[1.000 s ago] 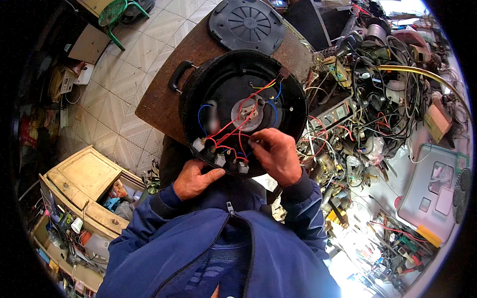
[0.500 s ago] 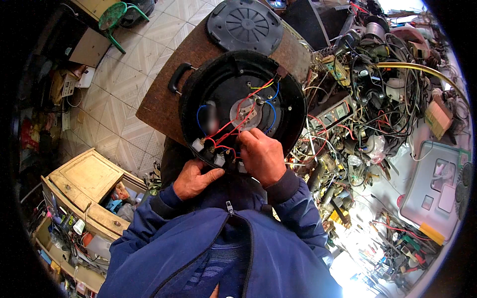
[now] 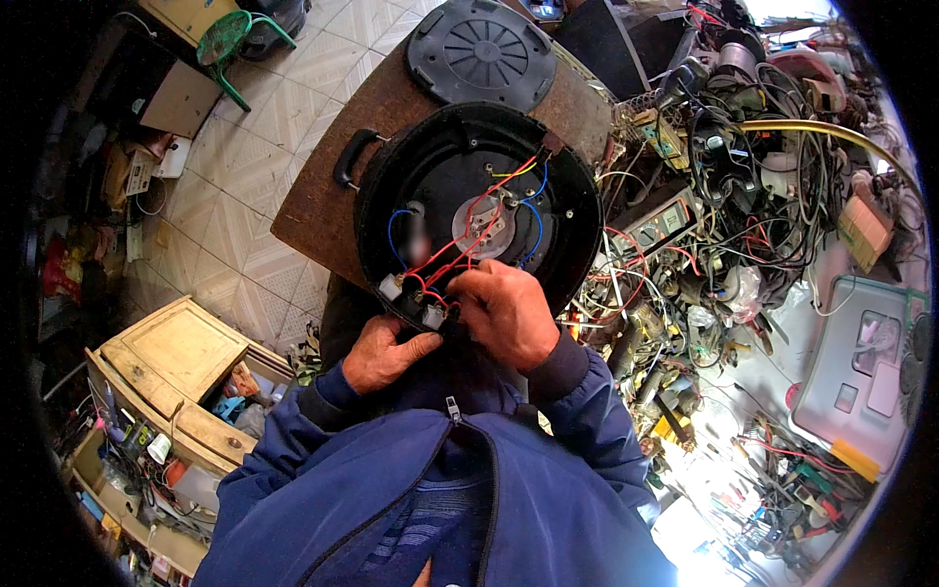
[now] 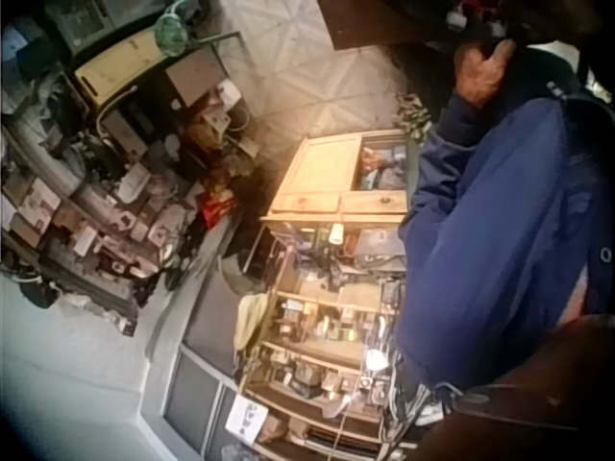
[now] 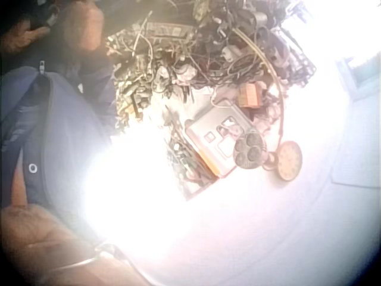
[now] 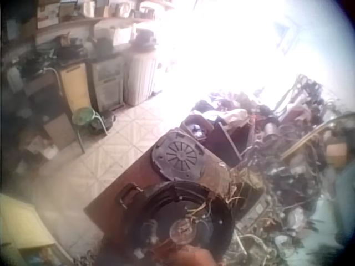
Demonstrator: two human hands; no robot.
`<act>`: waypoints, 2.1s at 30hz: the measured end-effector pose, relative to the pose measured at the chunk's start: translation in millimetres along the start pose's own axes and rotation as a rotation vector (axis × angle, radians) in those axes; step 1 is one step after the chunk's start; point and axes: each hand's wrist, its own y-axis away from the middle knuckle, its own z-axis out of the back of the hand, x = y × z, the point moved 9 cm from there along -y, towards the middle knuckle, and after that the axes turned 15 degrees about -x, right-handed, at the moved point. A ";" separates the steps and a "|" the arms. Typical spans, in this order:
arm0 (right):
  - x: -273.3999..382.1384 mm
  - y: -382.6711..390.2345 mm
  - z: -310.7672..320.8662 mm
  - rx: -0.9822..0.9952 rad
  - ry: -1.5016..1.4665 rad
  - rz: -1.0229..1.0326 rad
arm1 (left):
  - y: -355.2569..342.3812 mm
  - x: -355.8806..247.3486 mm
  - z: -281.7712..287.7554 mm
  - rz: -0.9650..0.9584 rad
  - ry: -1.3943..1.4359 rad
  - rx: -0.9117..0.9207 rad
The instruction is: The person repairs a circular electronic device by connecting wires inside its casing. They use a multimeter to test the connections and then secure the casing with a power drill. The task involves handling wires, a multimeter, and a drill in a cluttered workshop environment.
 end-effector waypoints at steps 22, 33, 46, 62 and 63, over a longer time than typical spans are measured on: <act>8.6 -10.7 12.2 -0.362 0.524 0.220 | -0.9 2.2 -6.3 -0.136 -0.007 -0.001; 44.2 2.3 13.7 -0.257 0.388 0.553 | 0.1 14.0 -5.5 -0.024 0.040 0.084; 27.9 6.4 9.9 -0.112 0.377 0.419 | 5.2 2.5 -6.9 -0.012 0.045 0.049; 13.9 2.0 0.0 0.012 0.218 0.312 | 5.5 3.2 -3.5 0.001 0.079 -0.003; 14.8 1.7 1.3 0.012 0.217 0.311 | 5.2 2.2 -3.5 0.016 0.059 0.003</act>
